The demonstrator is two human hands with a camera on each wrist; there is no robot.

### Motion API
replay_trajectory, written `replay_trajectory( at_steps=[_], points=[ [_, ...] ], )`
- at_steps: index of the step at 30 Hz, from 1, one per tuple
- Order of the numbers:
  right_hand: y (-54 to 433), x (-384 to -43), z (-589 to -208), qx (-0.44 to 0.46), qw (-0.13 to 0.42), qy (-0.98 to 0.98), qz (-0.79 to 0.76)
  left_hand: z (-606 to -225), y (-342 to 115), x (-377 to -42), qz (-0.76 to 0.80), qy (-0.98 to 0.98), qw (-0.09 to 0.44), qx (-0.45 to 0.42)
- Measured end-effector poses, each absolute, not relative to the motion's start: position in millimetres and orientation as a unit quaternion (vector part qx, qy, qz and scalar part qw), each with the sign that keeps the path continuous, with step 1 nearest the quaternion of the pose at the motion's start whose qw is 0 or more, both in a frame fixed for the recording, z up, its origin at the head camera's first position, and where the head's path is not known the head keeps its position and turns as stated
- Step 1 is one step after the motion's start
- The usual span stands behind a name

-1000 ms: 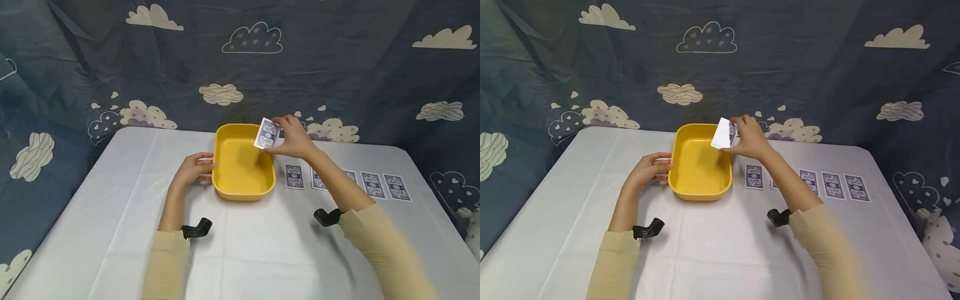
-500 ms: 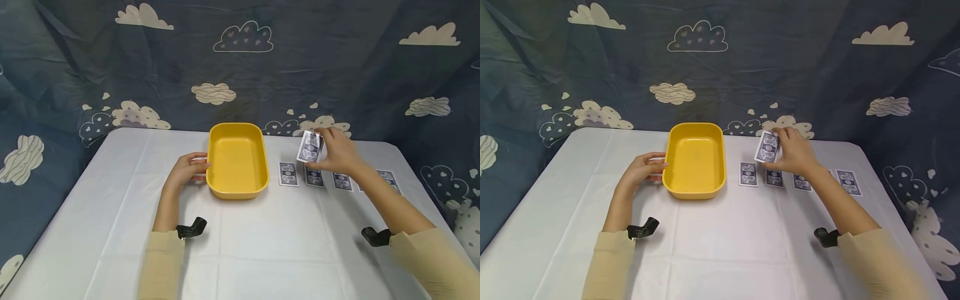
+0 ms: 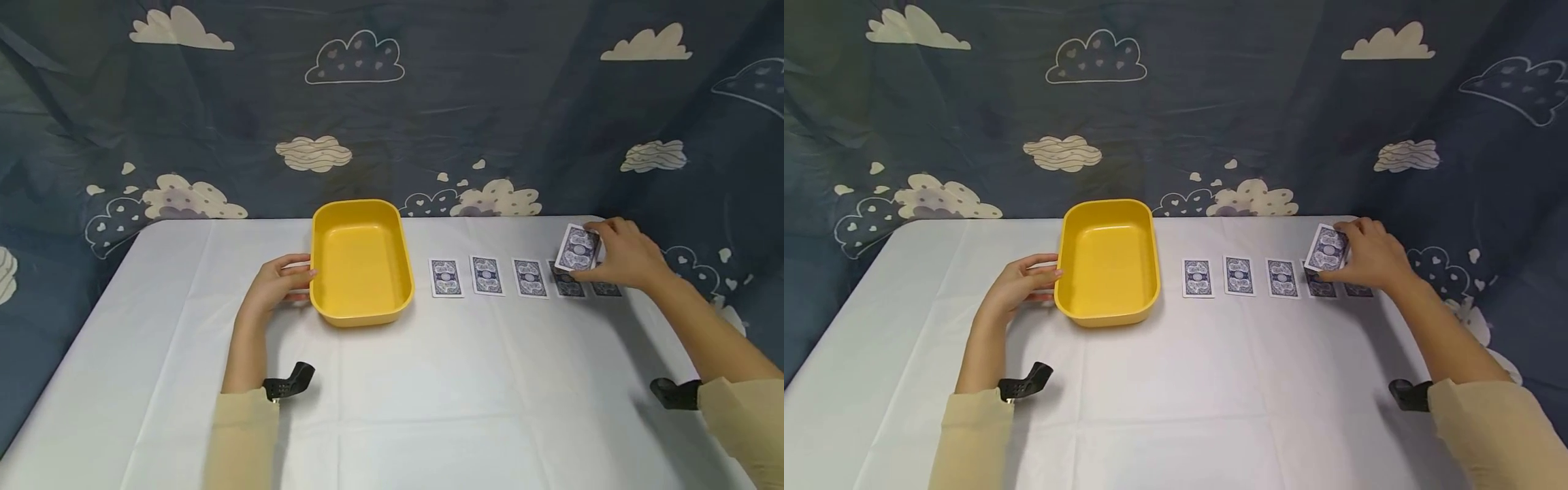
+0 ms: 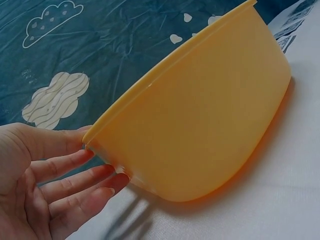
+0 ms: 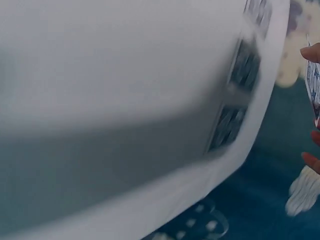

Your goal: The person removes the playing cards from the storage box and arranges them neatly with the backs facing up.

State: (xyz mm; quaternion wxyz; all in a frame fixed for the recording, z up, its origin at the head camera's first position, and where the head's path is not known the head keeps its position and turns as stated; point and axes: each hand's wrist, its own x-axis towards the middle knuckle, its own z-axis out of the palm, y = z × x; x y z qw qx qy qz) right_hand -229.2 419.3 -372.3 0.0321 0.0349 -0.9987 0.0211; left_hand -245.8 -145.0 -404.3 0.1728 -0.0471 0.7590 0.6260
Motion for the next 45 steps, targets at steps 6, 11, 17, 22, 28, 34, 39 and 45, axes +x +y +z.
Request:
replay_trajectory(
  at_steps=[6,11,17,22,28,34,39,45],
  points=[
    [465,-220,-381,0.008,0.008,-1.0,0.023,-405,-144,-245,0.623,0.761,0.175,-0.044],
    [493,-216,-388,0.005,-0.025,-1.0,0.009,-405,-144,-245,0.621,0.761,0.18,-0.049],
    [521,-213,-395,-0.004,-0.081,-0.997,0.004,-401,-145,-242,0.613,0.766,0.184,-0.05],
    [536,-216,-402,0.007,-0.118,-0.993,0.005,-402,-148,-241,0.607,0.772,0.181,-0.049],
    [544,-218,-404,0.008,-0.158,-0.987,0.003,-403,-147,-242,0.604,0.774,0.187,-0.038],
    [544,-224,-405,0.016,-0.183,-0.983,0.003,-405,-146,-241,0.613,0.766,0.192,-0.031],
    [543,-229,-405,0.026,-0.19,-0.981,0.008,-403,-145,-241,0.612,0.767,0.19,-0.029],
    [542,-233,-409,0.022,-0.196,-0.98,0.016,-403,-145,-243,0.607,0.772,0.186,-0.031]
  ],
)
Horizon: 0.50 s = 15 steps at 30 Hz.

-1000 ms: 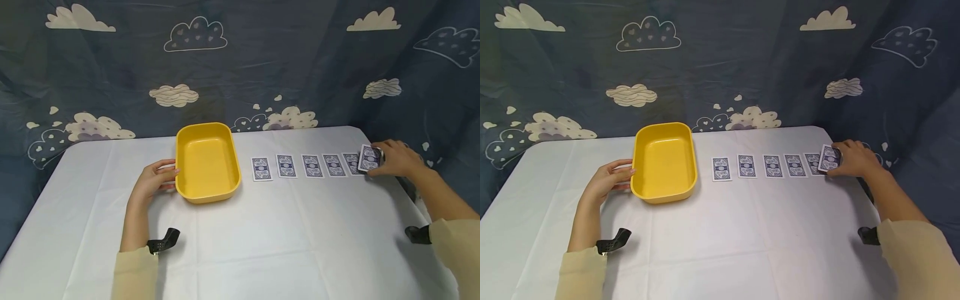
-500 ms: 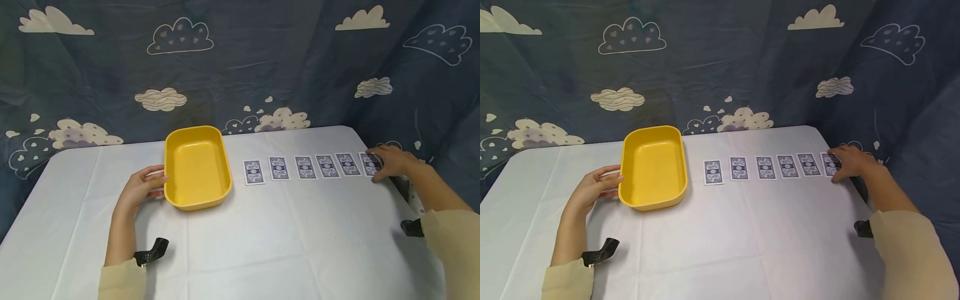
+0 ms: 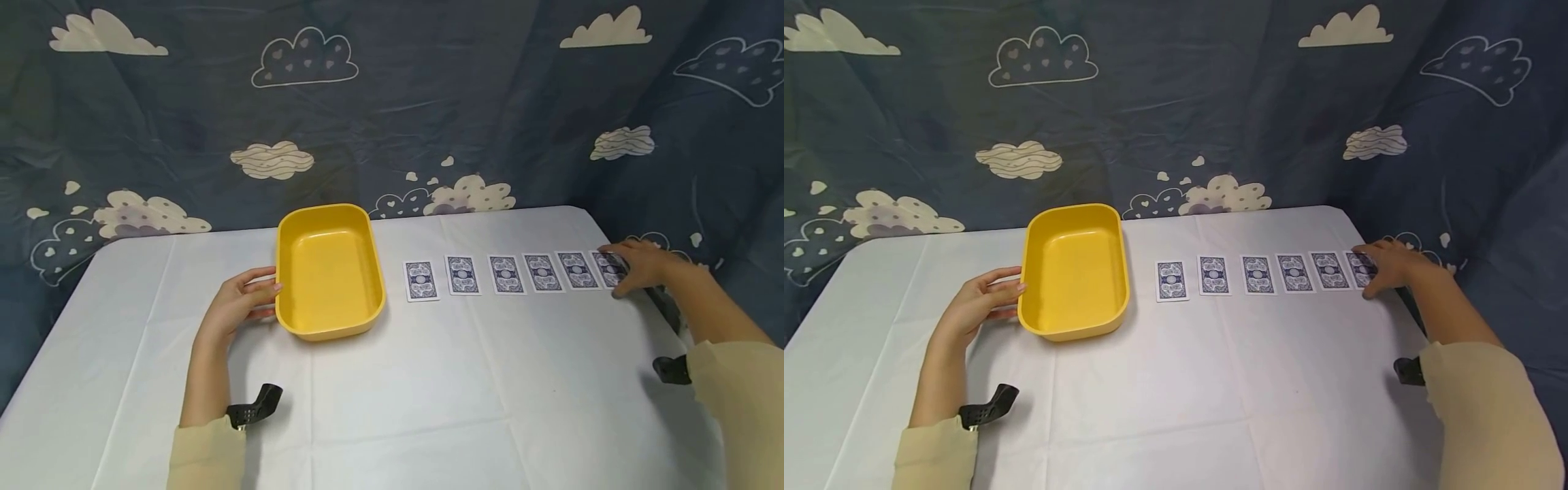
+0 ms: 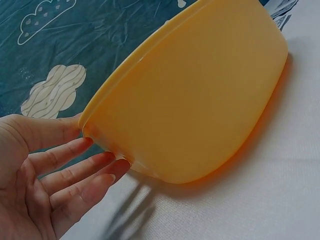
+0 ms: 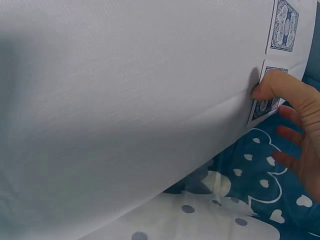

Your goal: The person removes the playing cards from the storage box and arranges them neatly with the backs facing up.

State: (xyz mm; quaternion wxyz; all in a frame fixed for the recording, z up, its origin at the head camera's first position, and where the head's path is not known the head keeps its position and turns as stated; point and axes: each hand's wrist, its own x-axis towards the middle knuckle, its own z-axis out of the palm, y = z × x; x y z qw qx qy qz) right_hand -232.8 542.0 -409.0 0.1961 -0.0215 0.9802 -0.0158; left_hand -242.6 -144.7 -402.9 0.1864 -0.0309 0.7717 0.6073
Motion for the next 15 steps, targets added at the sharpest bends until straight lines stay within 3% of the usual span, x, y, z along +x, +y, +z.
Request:
replay_trajectory(
  at_steps=[15],
  points=[
    [541.7,-231.1,-413.5,0.009,0.208,0.976,-0.061,-403.7,-144.9,-244.0,0.608,0.771,0.184,-0.039]
  ],
)
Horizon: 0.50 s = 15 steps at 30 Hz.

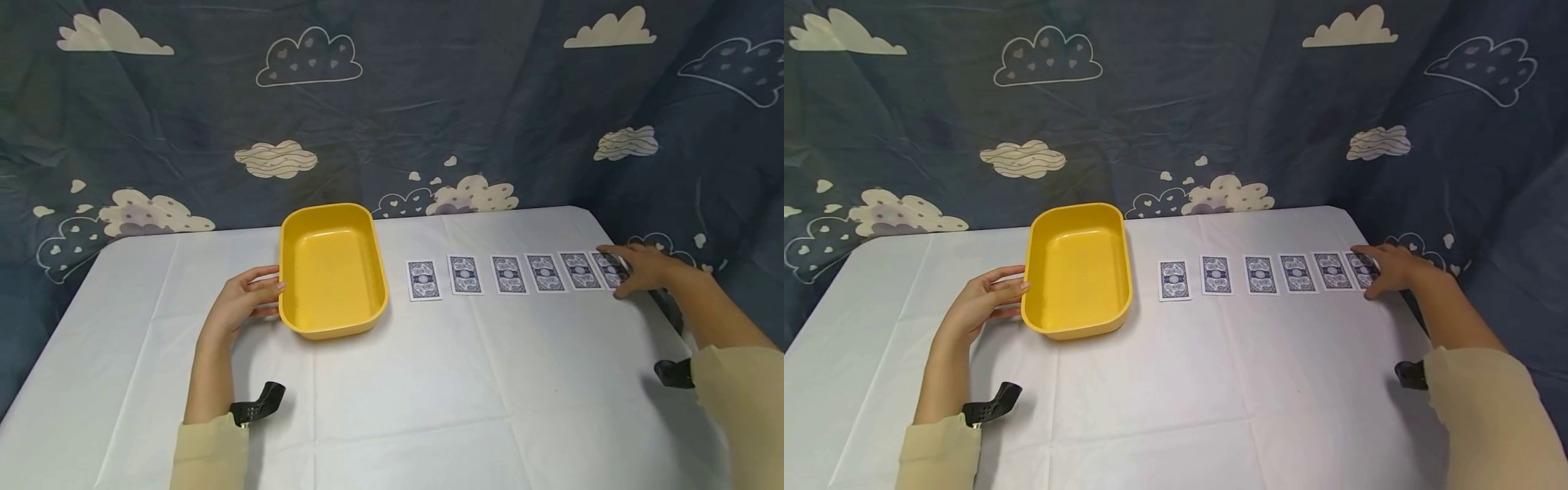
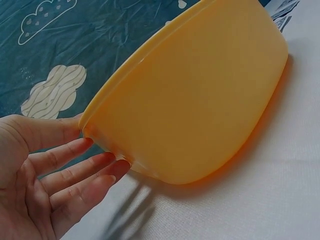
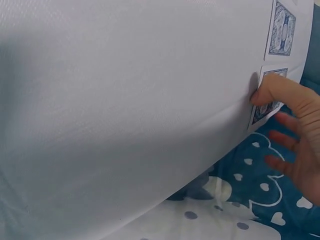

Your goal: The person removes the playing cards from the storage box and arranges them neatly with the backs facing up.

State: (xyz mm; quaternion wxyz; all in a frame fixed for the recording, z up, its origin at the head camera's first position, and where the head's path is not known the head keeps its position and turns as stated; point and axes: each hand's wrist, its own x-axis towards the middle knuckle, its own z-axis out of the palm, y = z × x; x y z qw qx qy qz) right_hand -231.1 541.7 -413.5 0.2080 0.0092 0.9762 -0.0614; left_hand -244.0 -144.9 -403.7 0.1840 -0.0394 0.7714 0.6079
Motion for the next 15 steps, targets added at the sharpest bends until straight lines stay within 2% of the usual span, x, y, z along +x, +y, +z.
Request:
replay_trajectory(
  at_steps=[4,7,11,13,15],
  points=[
    [539,-229,-413,0.017,0.206,0.977,-0.06,-404,-145,-243,0.605,0.773,0.183,-0.042],
    [530,-228,-408,0.01,0.167,0.985,-0.047,-404,-144,-243,0.6,0.778,0.183,-0.037],
    [494,-227,-399,-0.003,0.038,0.998,-0.058,-399,-140,-242,0.553,0.817,0.16,-0.034],
    [463,-224,-396,-0.009,-0.04,0.995,-0.087,-394,-135,-239,0.509,0.851,0.12,-0.035],
    [427,-218,-394,-0.023,-0.102,0.987,-0.124,-385,-126,-235,0.457,0.887,0.056,-0.037]
  ],
)
